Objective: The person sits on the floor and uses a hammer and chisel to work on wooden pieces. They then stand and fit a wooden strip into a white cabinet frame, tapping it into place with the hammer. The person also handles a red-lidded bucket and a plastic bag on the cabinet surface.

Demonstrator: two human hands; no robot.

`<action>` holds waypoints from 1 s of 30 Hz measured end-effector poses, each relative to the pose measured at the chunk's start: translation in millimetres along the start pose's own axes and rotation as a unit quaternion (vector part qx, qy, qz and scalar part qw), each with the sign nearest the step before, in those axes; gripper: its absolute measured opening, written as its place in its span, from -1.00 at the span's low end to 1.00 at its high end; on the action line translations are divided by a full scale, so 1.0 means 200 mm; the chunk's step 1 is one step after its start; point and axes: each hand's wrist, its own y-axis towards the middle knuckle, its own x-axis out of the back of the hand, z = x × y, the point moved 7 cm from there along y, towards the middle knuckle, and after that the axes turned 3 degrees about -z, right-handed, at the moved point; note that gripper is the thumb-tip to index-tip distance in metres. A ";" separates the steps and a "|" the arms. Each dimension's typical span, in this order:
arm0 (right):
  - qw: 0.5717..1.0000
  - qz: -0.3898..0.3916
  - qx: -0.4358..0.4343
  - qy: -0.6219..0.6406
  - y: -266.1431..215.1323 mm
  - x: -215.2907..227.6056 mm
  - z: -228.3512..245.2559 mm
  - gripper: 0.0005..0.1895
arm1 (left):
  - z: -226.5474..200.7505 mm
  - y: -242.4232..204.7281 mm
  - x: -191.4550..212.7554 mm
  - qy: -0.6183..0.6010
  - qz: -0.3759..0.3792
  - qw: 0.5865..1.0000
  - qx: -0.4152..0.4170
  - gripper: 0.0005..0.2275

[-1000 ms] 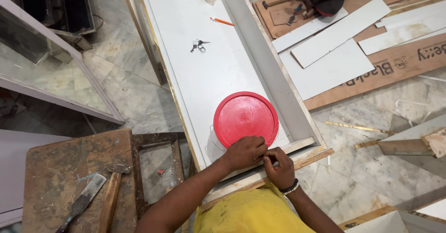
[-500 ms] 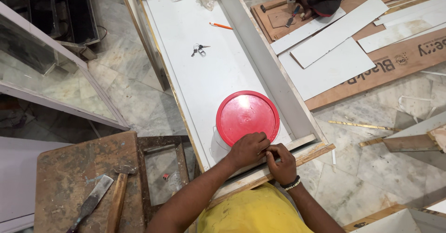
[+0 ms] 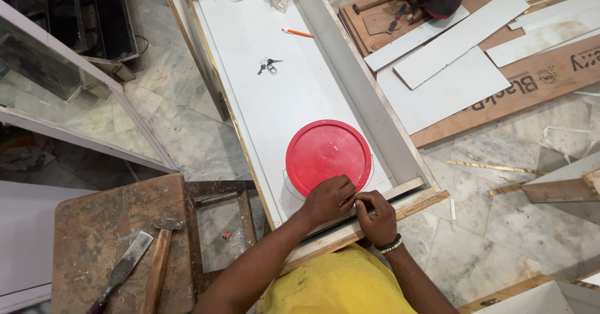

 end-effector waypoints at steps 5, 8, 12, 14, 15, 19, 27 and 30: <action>1.000 0.011 -0.013 0.007 -0.01 0.00 -0.01 -0.93 | 0.01 0.02 0.01 -0.009 -0.022 0.999 0.022 -0.86; 0.999 0.022 -0.024 0.026 -0.02 -0.02 -0.08 -0.92 | 0.02 0.05 0.03 -0.006 -0.024 0.998 0.050 -0.85; 0.942 0.026 -0.240 0.233 0.01 -0.06 -0.35 -0.90 | 0.03 0.10 0.03 -0.018 -0.014 0.997 0.072 -0.83; 0.948 0.035 -0.225 0.224 0.14 -0.03 -0.40 -0.89 | 0.04 0.12 0.06 -0.018 -0.012 0.997 0.075 -0.80; 0.950 0.042 -0.221 0.219 0.21 -0.02 -0.42 -0.89 | 0.05 0.12 0.07 -0.019 -0.013 0.996 0.081 -0.78; 0.965 0.072 -0.159 0.196 0.65 -0.04 -0.42 -0.87 | 0.18 0.03 0.18 -0.060 -0.082 0.978 0.181 -0.77; 0.914 0.158 -0.339 0.159 1.42 -0.68 -0.88 -0.79 | 0.35 0.00 0.23 -0.004 -0.154 0.942 0.299 -0.80; 0.913 0.190 -0.340 0.123 1.63 -1.01 -1.11 -0.75 | 0.38 0.01 0.21 0.012 -0.158 0.932 0.326 -0.80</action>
